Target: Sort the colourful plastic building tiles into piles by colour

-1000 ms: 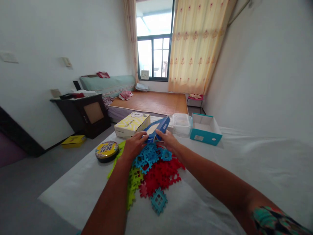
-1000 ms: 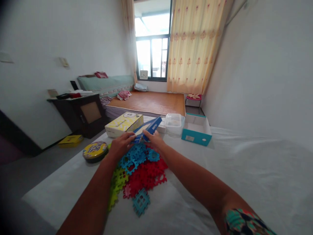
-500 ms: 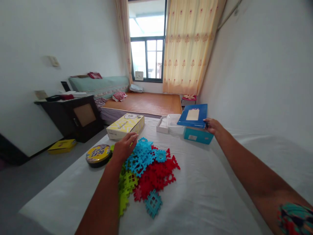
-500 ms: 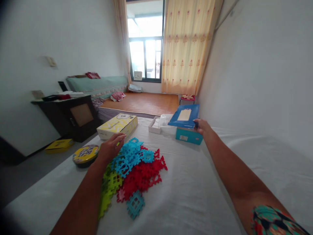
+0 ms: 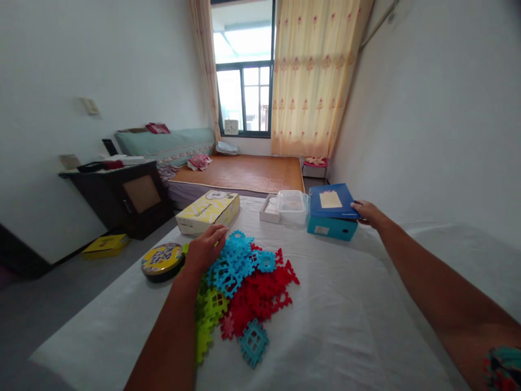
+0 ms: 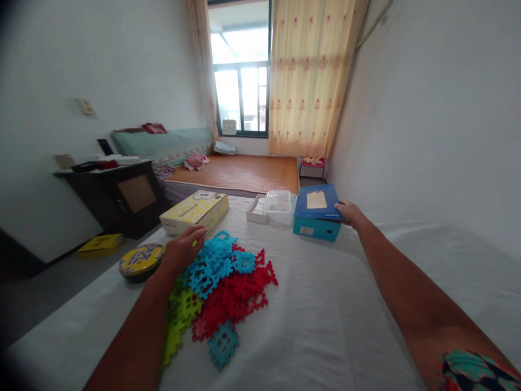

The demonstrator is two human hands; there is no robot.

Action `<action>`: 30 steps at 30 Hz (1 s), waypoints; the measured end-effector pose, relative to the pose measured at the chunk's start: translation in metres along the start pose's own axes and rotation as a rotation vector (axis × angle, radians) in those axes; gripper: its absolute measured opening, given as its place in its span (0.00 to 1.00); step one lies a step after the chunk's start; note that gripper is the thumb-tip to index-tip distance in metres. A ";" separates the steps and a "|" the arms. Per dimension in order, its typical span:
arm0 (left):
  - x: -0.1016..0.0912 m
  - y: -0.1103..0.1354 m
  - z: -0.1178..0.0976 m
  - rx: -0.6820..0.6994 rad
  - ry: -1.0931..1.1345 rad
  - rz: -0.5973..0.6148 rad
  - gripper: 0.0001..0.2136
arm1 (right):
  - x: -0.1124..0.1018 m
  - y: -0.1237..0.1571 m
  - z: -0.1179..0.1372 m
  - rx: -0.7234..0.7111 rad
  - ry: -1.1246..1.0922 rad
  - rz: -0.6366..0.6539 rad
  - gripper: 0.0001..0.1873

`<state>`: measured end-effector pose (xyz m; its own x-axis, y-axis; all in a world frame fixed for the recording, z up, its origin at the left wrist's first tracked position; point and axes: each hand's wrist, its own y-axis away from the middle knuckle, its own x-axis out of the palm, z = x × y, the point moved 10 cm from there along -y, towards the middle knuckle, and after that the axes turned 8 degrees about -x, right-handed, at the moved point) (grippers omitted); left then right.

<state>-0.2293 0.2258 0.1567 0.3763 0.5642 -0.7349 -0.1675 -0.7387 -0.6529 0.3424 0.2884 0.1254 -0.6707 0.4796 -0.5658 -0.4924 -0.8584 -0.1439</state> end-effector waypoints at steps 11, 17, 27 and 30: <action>-0.001 0.001 0.015 -0.087 -0.074 -0.016 0.14 | 0.016 -0.008 -0.012 -0.008 0.382 0.247 0.35; -0.002 0.003 0.024 -0.169 -0.084 -0.028 0.14 | 0.006 0.013 0.005 -0.089 0.493 0.192 0.35; -0.051 0.007 0.107 -0.635 0.174 -0.330 0.16 | 0.164 0.223 0.107 -0.721 -0.052 0.389 0.21; -0.033 -0.004 0.121 -0.652 0.184 -0.139 0.18 | 0.192 0.261 0.103 -0.718 -0.170 0.417 0.21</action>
<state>-0.3511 0.2550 0.1615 0.5125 0.6405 -0.5719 0.4535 -0.7675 -0.4531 0.0278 0.1748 0.0626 -0.8216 0.0698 -0.5657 0.2468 -0.8511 -0.4634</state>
